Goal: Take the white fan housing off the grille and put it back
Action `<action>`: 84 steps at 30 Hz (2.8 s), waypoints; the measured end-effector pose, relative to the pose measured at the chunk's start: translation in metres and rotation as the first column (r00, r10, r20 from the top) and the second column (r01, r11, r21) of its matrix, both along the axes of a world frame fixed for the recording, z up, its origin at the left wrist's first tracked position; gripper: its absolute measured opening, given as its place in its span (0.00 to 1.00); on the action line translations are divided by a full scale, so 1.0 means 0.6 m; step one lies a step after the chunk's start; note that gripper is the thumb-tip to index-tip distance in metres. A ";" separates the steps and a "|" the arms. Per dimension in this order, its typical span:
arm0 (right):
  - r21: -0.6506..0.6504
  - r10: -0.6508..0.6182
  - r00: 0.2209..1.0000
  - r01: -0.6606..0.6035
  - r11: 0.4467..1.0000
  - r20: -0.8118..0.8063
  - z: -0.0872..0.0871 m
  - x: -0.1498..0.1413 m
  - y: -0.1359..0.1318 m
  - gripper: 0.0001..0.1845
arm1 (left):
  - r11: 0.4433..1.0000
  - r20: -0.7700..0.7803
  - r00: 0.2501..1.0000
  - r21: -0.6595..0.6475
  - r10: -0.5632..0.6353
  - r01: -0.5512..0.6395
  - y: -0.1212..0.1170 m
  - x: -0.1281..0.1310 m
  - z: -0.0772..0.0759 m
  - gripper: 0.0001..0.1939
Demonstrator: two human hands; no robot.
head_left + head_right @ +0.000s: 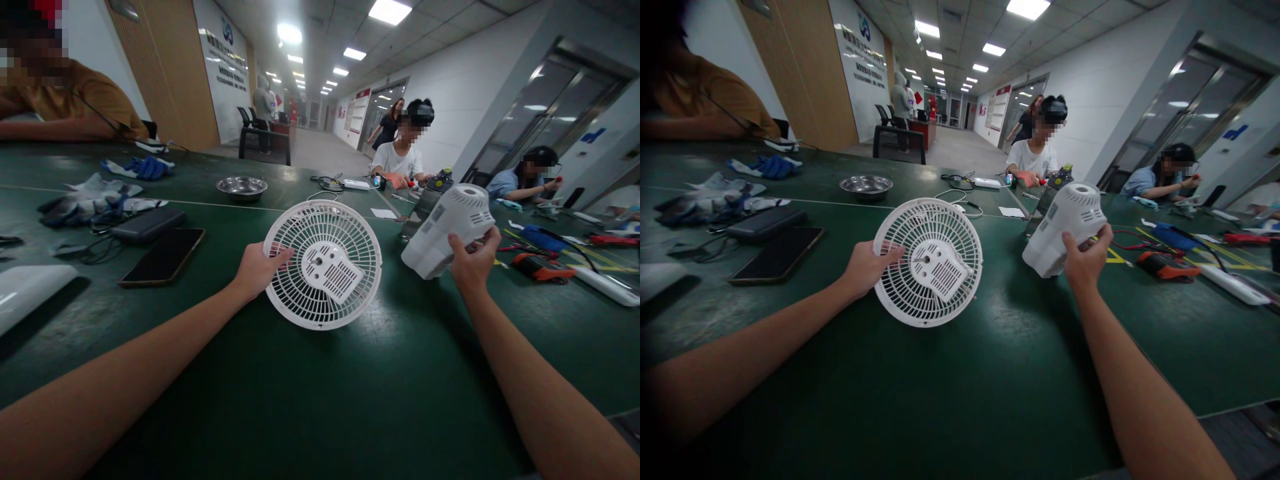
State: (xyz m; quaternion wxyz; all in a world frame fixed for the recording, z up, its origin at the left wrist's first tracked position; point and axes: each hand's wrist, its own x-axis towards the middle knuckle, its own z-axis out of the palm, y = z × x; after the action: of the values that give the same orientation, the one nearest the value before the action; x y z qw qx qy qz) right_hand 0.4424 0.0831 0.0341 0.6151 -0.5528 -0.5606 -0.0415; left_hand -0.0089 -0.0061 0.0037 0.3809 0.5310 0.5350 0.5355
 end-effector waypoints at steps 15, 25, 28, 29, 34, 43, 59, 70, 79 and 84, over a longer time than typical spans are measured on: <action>-0.299 0.276 0.936 -0.204 0.932 0.220 -0.019 -0.188 -0.066 0.37 | 1.000 -0.010 1.000 0.007 -0.002 0.002 -0.001 0.000 0.002 0.15; -0.626 0.235 0.831 0.164 0.762 0.504 -0.048 -0.228 -0.066 0.36 | 1.000 0.005 1.000 0.023 0.002 -0.002 0.003 0.001 0.000 0.11; -0.501 0.243 0.851 0.028 0.865 0.466 -0.033 -0.229 -0.078 0.33 | 1.000 0.010 1.000 0.023 0.007 -0.008 0.002 0.001 0.000 0.11; -0.455 0.274 0.871 -0.065 0.888 0.409 -0.028 -0.231 -0.085 0.30 | 1.000 0.013 1.000 0.025 0.007 -0.007 0.002 0.001 0.001 0.11; -0.563 0.582 0.671 -0.727 0.393 -0.460 -0.018 -0.266 -0.138 0.25 | 1.000 0.013 1.000 0.019 0.003 -0.003 -0.001 0.002 0.005 0.12; -0.232 0.401 0.225 -0.972 0.034 -0.888 -0.018 -0.324 -0.187 0.24 | 0.996 0.103 0.994 0.077 0.027 -0.035 0.002 -0.001 -0.004 0.15; -0.441 0.743 0.648 -0.626 0.643 0.163 -0.010 -0.279 -0.177 0.22 | 0.859 0.613 0.733 -0.164 -0.297 0.485 0.023 -0.040 -0.004 0.37; -0.451 0.734 0.594 -0.585 0.674 0.327 -0.013 -0.263 -0.146 0.22 | 0.846 0.490 0.844 -0.337 -0.218 0.414 0.041 -0.035 -0.014 0.11; -0.302 0.442 0.813 -0.343 0.889 0.378 -0.049 -0.231 -0.071 0.39 | 0.879 0.422 0.881 -0.311 -0.213 0.361 0.041 -0.031 -0.017 0.10; -0.490 0.431 0.896 -0.332 0.806 0.103 -0.057 -0.231 -0.059 0.46 | 0.901 0.411 0.889 -0.279 -0.201 0.333 0.041 -0.031 -0.019 0.09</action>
State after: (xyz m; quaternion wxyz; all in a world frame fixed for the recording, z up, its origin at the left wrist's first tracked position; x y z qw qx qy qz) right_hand 0.3041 0.0474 -0.0003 0.3994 -0.5502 -0.7158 0.1595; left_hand -0.0273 0.0188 -0.0079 0.6328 0.4146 0.4583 0.4666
